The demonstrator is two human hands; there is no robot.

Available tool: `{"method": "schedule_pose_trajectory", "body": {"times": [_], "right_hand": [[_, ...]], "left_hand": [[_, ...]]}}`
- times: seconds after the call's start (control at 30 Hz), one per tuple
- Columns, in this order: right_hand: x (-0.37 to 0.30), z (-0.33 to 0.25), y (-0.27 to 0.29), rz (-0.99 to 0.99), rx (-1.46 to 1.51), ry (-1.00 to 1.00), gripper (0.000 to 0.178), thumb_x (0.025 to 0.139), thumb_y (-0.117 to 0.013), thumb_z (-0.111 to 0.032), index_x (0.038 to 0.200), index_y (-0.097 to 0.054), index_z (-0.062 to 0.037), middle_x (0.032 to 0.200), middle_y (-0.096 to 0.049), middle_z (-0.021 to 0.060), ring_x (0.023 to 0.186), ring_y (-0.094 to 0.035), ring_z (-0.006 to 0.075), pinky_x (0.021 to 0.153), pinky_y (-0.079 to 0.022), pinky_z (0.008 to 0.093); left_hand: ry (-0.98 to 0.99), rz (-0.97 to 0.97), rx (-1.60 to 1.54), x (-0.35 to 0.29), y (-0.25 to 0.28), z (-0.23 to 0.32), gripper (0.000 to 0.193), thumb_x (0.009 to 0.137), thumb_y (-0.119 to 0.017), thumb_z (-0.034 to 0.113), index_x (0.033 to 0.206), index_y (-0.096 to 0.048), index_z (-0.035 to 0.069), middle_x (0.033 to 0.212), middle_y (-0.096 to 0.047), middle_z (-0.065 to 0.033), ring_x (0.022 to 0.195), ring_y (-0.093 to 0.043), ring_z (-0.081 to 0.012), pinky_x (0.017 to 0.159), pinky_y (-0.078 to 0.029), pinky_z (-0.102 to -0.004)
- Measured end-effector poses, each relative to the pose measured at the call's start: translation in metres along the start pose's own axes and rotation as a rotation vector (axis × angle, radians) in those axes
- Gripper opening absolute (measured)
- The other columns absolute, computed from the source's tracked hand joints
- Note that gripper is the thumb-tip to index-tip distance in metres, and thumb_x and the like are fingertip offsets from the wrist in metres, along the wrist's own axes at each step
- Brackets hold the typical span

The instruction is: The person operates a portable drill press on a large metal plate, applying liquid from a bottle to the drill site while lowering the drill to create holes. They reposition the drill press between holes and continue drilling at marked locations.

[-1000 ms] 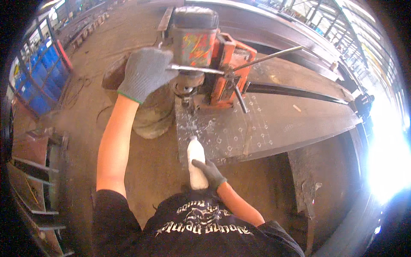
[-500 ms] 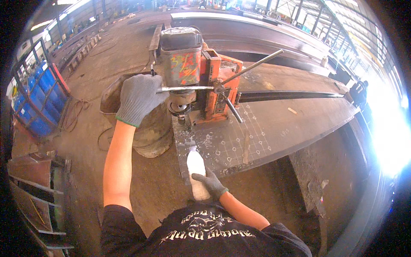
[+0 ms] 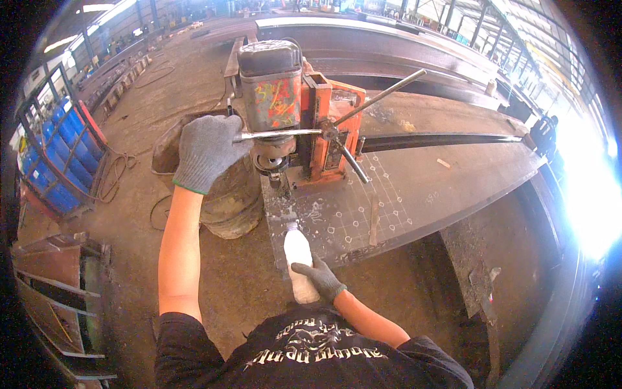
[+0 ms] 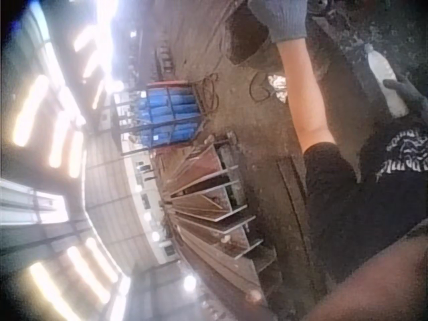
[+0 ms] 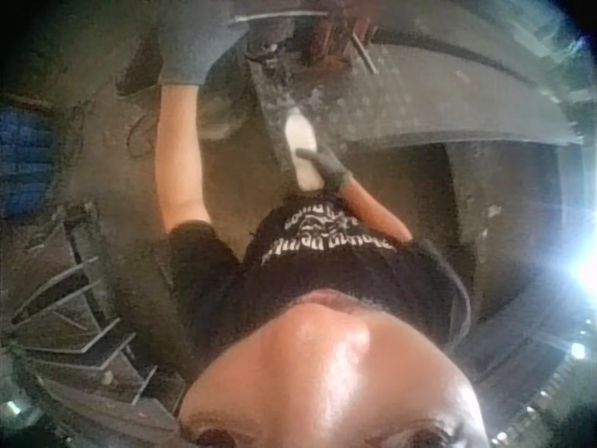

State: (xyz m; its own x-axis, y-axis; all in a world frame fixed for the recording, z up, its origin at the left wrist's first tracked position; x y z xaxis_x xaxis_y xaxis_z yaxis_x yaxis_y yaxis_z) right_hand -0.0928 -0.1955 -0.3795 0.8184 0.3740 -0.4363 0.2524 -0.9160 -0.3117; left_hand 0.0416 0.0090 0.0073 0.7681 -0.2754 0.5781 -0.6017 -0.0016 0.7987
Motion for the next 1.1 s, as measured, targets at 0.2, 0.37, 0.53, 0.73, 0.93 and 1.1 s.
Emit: {"method": "schedule_pose_trajectory", "body": {"times": [0.2, 0.37, 0.53, 0.73, 0.93, 1.1], "right_hand": [[0.002, 0.002, 0.002, -0.003, 0.002, 0.060, 0.073, 0.094, -0.081, -0.027, 0.153, -0.048, 0.0006, 0.125, -0.069, 0.0114, 0.103, -0.069, 0.0189, 0.085, -0.060, 0.0347], [0.003, 0.007, 0.004, -0.003, -0.006, 0.031, 0.072, 0.095, -0.082, -0.028, 0.152, -0.050, 0.0010, 0.126, -0.068, 0.0111, 0.104, -0.068, 0.0186, 0.085, -0.060, 0.0347], [0.005, 0.009, 0.004, -0.002, -0.013, 0.042, 0.071, 0.095, -0.082, -0.028, 0.152, -0.050, 0.0008, 0.126, -0.068, 0.0111, 0.104, -0.069, 0.0187, 0.085, -0.060, 0.0349], [0.005, 0.010, 0.002, -0.016, 0.014, 0.015, 0.072, 0.095, -0.081, -0.027, 0.154, -0.048, -0.0004, 0.126, -0.068, 0.0107, 0.103, -0.069, 0.0189, 0.083, -0.061, 0.0352], [0.003, 0.008, 0.001, -0.019, 0.024, 0.016, 0.071, 0.096, -0.082, -0.028, 0.153, -0.049, -0.0014, 0.125, -0.068, 0.0101, 0.100, -0.069, 0.0176, 0.081, -0.061, 0.0346], [0.001, 0.002, -0.003, -0.028, 0.036, 0.007, 0.063, 0.097, -0.080, -0.022, 0.150, -0.052, -0.0024, 0.124, -0.069, 0.0067, 0.102, -0.069, 0.0156, 0.084, -0.060, 0.0332]], "left_hand": [[0.006, -0.020, 0.011, 0.000, 0.000, 0.000, 0.038, 0.086, -0.078, 0.049, 0.082, -0.069, 0.012, 0.077, -0.071, -0.0104, 0.077, -0.074, -0.0308, 0.068, -0.058, -0.0472], [-0.004, 0.003, 0.009, -0.001, -0.001, 0.000, 0.037, 0.086, -0.079, 0.048, 0.082, -0.069, 0.013, 0.078, -0.070, -0.0102, 0.078, -0.074, -0.0305, 0.068, -0.058, -0.0471], [0.002, 0.018, -0.003, -0.002, 0.001, 0.000, 0.036, 0.085, -0.079, 0.048, 0.082, -0.069, 0.013, 0.077, -0.069, -0.0100, 0.077, -0.073, -0.0308, 0.068, -0.058, -0.0470], [0.008, -0.004, -0.008, -0.003, -0.001, -0.001, 0.036, 0.086, -0.078, 0.047, 0.079, -0.068, 0.013, 0.078, -0.070, -0.0101, 0.077, -0.073, -0.0301, 0.067, -0.058, -0.0467], [0.045, -0.054, -0.001, -0.003, -0.003, -0.002, 0.036, 0.086, -0.079, 0.048, 0.080, -0.069, 0.014, 0.080, -0.072, -0.0087, 0.077, -0.074, -0.0293, 0.068, -0.058, -0.0460], [0.008, -0.032, 0.012, -0.004, -0.001, 0.000, 0.032, 0.086, -0.078, 0.045, 0.085, -0.071, 0.013, 0.079, -0.073, -0.0102, 0.077, -0.075, -0.0291, 0.068, -0.059, -0.0456]]}}
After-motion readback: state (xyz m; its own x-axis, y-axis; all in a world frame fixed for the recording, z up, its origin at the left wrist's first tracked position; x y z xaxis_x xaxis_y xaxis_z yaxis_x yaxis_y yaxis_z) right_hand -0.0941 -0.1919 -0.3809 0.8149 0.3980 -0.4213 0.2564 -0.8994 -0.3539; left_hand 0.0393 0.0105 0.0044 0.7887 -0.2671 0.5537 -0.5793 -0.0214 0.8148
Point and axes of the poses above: each hand's wrist, its own x-axis towards the middle knuckle, its own y-axis out of the back of the hand, z = x × y, the point moved 10 cm from there along x, towards the middle knuckle
